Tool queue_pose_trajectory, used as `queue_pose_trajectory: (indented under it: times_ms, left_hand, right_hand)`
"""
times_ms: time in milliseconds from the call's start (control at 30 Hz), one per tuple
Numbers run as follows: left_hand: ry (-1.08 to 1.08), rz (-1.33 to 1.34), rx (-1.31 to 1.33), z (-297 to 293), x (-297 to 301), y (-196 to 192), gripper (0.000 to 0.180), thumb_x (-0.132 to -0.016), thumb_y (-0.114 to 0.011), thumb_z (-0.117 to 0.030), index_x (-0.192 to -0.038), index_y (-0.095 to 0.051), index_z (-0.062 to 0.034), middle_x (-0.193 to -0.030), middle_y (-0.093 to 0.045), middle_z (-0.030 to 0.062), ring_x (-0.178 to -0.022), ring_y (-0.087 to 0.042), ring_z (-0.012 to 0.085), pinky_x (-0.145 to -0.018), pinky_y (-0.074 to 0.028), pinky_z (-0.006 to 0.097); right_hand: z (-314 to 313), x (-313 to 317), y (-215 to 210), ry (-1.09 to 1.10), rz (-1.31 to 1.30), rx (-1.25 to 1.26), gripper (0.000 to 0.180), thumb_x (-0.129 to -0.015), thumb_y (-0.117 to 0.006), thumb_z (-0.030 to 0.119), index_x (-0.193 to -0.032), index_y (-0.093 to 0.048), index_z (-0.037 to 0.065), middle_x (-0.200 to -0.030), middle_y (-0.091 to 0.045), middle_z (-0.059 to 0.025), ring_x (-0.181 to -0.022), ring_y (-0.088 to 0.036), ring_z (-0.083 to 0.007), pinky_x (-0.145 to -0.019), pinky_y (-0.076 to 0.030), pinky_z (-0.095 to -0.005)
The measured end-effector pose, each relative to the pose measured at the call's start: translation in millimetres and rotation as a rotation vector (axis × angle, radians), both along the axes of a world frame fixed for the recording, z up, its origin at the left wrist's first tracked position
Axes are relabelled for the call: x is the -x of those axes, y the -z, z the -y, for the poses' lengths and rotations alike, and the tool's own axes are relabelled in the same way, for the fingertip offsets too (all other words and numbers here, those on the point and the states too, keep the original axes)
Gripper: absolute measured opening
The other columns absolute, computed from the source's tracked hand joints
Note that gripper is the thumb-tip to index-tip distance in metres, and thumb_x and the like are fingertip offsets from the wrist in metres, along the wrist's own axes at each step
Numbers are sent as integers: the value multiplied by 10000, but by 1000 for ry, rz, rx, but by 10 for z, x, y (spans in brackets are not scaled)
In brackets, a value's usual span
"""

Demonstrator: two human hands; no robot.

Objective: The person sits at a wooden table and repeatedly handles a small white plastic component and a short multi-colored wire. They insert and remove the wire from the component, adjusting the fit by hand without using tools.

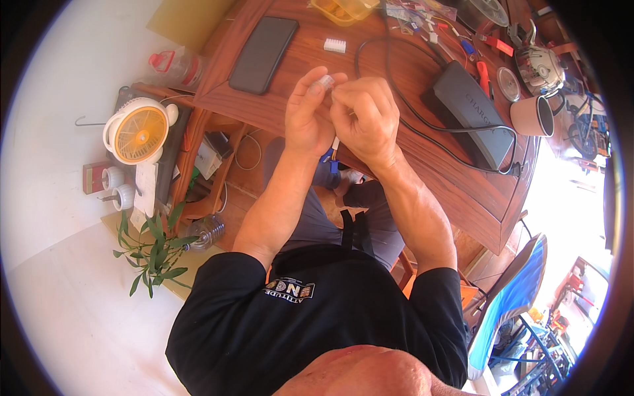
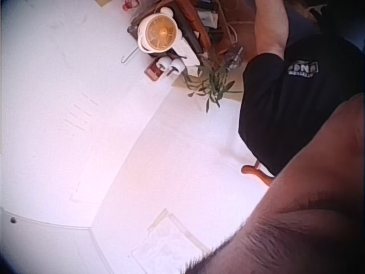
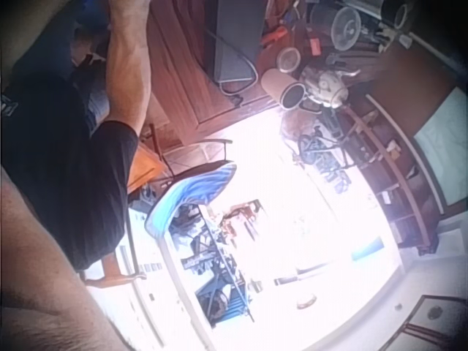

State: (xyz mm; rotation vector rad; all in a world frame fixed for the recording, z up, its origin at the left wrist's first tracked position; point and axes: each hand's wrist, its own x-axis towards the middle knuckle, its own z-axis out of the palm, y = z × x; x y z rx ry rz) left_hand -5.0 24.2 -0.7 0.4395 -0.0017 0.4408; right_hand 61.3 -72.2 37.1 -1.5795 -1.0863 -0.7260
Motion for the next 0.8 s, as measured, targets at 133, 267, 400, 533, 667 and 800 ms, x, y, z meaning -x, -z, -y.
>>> queue_pose_trajectory:
  times_ms: [133,267,400,533,667,800]
  left_hand:
    - [9,5,14,-2,0,3,260,-981,-589,-82,-1239,-593,-53,-1173,-674,177,-1091,-648,249,-955,-536,384]
    - [14,4,18,0,2,5,263,-981,-589,-82,-1241,-593,-47,-1170,-676,177,-1080,-653,247,-947,-540,384]
    - [17,1,22,-5,-3,11,268,-982,-588,-82,-1246,-591,-35,-1168,-678,177,-1077,-655,246,-947,-541,382]
    - [13,-7,31,-5,-3,12,279,-982,-589,-83,-1255,-586,-23,-1171,-677,177,-1078,-654,246,-947,-540,378]
    - [17,-16,13,-3,-16,-1,286,-981,-592,-82,-1259,-583,-16,-1168,-673,181,-1079,-652,245,-948,-539,376]
    - [5,-29,-20,14,-18,-14,283,-977,-596,-70,-1254,-584,-13,-1164,-668,186,-1077,-650,244,-948,-540,378]
  right_hand:
    - [5,-3,-6,-1,-4,12,263,-690,-725,-103,-850,-610,72,-833,-644,-52,-741,-619,-272,-604,-507,-361]
    - [0,-2,-5,9,6,11,265,-694,-727,-102,-857,-613,73,-835,-640,-54,-742,-618,-274,-608,-507,-362]
    - [-5,-10,6,11,16,8,265,-697,-726,-102,-861,-615,73,-836,-639,-57,-742,-618,-277,-611,-508,-364]
    - [-7,-16,23,3,3,24,226,-699,-720,-51,-865,-635,77,-859,-646,-55,-787,-618,-278,-673,-537,-356]
    - [0,-23,28,10,-18,38,220,-705,-720,-50,-867,-638,74,-860,-655,-57,-795,-626,-274,-680,-539,-358]
    - [13,-31,20,19,-37,59,220,-706,-720,-54,-865,-638,73,-866,-661,-55,-797,-632,-268,-679,-540,-355]
